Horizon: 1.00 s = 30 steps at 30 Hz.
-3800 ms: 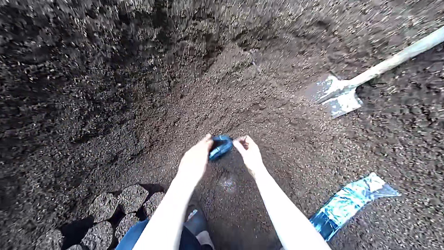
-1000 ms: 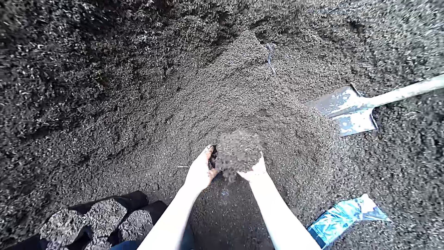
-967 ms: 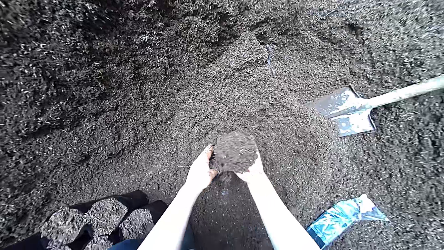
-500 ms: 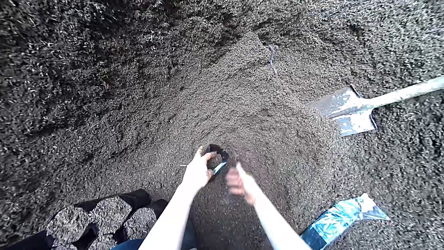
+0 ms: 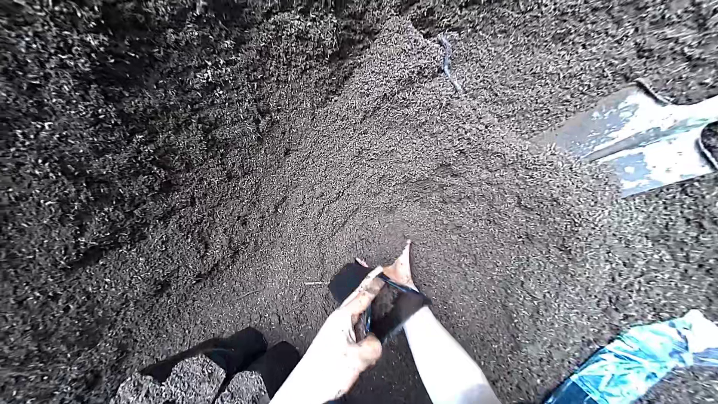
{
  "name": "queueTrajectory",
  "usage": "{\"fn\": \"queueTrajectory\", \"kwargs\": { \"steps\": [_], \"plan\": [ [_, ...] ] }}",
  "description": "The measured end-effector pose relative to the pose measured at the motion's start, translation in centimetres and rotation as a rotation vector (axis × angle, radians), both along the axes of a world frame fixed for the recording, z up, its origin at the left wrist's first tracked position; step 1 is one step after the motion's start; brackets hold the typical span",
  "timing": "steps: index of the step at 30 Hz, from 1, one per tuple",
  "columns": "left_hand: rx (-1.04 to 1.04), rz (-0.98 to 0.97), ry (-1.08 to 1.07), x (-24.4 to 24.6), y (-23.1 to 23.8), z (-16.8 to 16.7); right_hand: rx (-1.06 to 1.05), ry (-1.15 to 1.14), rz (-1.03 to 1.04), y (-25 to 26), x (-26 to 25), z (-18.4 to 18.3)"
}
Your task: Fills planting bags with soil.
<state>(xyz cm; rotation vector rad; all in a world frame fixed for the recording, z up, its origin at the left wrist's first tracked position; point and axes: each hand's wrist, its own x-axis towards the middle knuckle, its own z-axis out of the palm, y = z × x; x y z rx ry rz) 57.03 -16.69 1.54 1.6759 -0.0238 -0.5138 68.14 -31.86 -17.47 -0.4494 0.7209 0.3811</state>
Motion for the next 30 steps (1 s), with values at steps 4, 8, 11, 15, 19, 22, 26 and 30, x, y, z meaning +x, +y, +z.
{"fn": "queueTrajectory", "kwargs": {
  "steps": [4, 8, 11, 15, 19, 22, 26, 30],
  "plan": [
    [0.21, 0.011, 0.148, 0.7, 0.6, -3.8, 0.039, 0.115, -0.048, 0.9, 2.3, -1.2],
    [0.384, 0.001, 0.174, 1.0, 1.3, -6.7, -0.082, 0.026, -0.032, 0.1, 1.7, -0.9],
    [0.383, -0.022, 0.13, 1.6, 1.1, -6.3, -0.069, -0.117, 0.091, -2.0, 1.8, 2.9],
    [0.356, -0.043, 0.107, 2.2, 0.4, -6.7, 0.042, -0.269, 0.263, -4.0, -0.3, 9.2],
    [0.352, 0.005, 0.117, 2.6, -0.3, -6.8, 0.019, -0.321, 0.342, -3.7, -3.9, 12.5],
    [0.356, 0.06, 0.115, 2.2, -0.1, -6.7, -0.337, -0.381, 0.378, -2.4, -5.7, 13.9],
    [0.45, 0.021, 0.151, 1.5, 0.0, -6.2, -0.913, -0.464, 0.631, -1.7, -6.3, 15.7],
    [0.459, 0.0, 0.055, 0.9, 0.4, -7.0, -1.711, -0.611, 1.183, -2.4, -5.1, 13.4]
  ]
}}
